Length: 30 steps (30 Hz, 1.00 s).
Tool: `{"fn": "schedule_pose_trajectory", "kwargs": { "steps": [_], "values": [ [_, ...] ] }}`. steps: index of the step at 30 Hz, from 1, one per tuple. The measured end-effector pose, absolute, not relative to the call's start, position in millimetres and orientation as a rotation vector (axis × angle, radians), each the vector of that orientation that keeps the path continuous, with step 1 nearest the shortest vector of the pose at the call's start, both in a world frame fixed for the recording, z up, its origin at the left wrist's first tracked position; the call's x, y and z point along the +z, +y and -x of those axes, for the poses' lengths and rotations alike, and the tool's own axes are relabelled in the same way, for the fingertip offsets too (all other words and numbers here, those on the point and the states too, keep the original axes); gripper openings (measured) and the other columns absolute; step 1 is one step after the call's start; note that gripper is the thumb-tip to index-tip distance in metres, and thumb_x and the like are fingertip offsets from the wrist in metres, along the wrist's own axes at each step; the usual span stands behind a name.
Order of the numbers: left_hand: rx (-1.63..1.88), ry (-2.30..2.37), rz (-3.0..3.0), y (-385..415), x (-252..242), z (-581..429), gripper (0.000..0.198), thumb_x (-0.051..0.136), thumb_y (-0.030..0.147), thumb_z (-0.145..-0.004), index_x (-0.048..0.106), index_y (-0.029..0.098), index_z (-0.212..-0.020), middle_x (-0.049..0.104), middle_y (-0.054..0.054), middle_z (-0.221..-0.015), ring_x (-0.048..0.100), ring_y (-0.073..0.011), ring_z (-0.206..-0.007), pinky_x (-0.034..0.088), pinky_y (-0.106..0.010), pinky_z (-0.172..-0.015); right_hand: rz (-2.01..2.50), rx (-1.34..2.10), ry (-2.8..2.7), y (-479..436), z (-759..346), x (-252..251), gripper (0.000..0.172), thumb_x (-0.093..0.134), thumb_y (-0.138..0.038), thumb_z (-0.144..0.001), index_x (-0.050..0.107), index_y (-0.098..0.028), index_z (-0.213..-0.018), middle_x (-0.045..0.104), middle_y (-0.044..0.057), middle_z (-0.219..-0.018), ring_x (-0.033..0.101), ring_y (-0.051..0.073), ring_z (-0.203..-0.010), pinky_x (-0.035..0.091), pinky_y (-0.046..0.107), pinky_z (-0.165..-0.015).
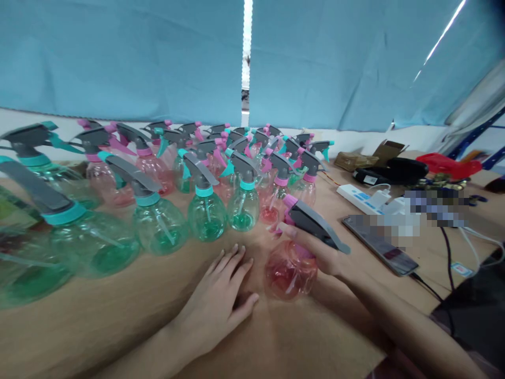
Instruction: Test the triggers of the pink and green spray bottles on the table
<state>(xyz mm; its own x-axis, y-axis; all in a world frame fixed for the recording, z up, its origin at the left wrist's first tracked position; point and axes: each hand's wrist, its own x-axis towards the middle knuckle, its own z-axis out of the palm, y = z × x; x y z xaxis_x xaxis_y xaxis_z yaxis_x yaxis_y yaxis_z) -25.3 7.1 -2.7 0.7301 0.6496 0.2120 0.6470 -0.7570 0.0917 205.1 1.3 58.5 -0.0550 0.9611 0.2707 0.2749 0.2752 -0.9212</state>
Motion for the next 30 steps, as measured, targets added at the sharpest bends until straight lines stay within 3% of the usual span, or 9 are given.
{"fn": "schedule_pose_trajectory", "kwargs": {
  "steps": [5,11,16,22,27,30],
  "values": [
    [0.355,1.068,-2.938,8.0,-4.6,24.8,0.053,0.049,0.047,-0.093,0.049,0.012,-0.134,0.042,-0.015,-0.145,0.037,-0.0303,-0.134,0.034,-0.050,-0.107,1.235,0.799,-1.496,1.6,-205.6,53.9,0.019,0.065,-0.041,-0.080,0.065,-0.022,-0.079,0.065,0.001,-0.080,0.062,0.017,-0.075,0.051,0.032,-0.074],
    [0.369,1.072,-2.949,8.2,-3.2,24.6,0.054,0.048,0.048,-0.093,0.049,0.013,-0.134,0.043,-0.015,-0.144,0.037,-0.0295,-0.134,0.033,-0.049,-0.108,1.205,0.778,-1.511,1.3,-203.0,60.5,0.020,0.066,-0.041,-0.079,0.061,-0.022,-0.074,0.061,0.000,-0.071,0.061,0.017,-0.070,0.051,0.030,-0.066],
    [0.382,1.070,-2.937,7.7,-2.0,24.8,0.053,0.048,0.047,-0.093,0.049,0.013,-0.133,0.044,-0.015,-0.144,0.038,-0.0293,-0.134,0.033,-0.048,-0.108,1.161,0.660,-1.593,-0.2,-199.5,67.2,0.018,0.062,-0.039,-0.083,0.066,-0.024,-0.075,0.065,0.001,-0.077,0.063,0.018,-0.075,0.052,0.033,-0.075],
    [0.392,1.072,-2.948,7.5,-4.5,25.0,0.052,0.046,0.047,-0.093,0.049,0.014,-0.133,0.043,-0.014,-0.144,0.038,-0.0293,-0.134,0.034,-0.048,-0.107,1.145,0.656,-1.507,-5.3,-192.5,67.2,0.015,0.061,-0.038,-0.085,0.067,-0.025,-0.090,0.069,0.001,-0.091,0.064,0.019,-0.086,0.050,0.037,-0.085],
    [0.397,1.070,-2.928,7.0,-3.6,24.6,0.052,0.047,0.046,-0.093,0.049,0.013,-0.133,0.044,-0.014,-0.144,0.038,-0.0294,-0.133,0.034,-0.049,-0.107,1.074,0.700,-1.535,-8.0,-189.9,74.8,0.013,0.061,-0.036,-0.085,0.067,-0.026,-0.092,0.069,0.000,-0.088,0.064,0.018,-0.088,0.049,0.036,-0.087],
    [0.390,1.069,-2.915,6.7,-2.2,24.2,0.053,0.048,0.046,-0.093,0.049,0.012,-0.133,0.044,-0.015,-0.144,0.038,-0.0297,-0.133,0.034,-0.049,-0.106,1.049,0.754,-1.566,-8.8,-188.5,81.7,0.016,0.057,-0.032,-0.089,0.066,-0.026,-0.102,0.069,0.000,-0.090,0.063,0.020,-0.100,0.047,0.039,-0.093]
  ]
}}
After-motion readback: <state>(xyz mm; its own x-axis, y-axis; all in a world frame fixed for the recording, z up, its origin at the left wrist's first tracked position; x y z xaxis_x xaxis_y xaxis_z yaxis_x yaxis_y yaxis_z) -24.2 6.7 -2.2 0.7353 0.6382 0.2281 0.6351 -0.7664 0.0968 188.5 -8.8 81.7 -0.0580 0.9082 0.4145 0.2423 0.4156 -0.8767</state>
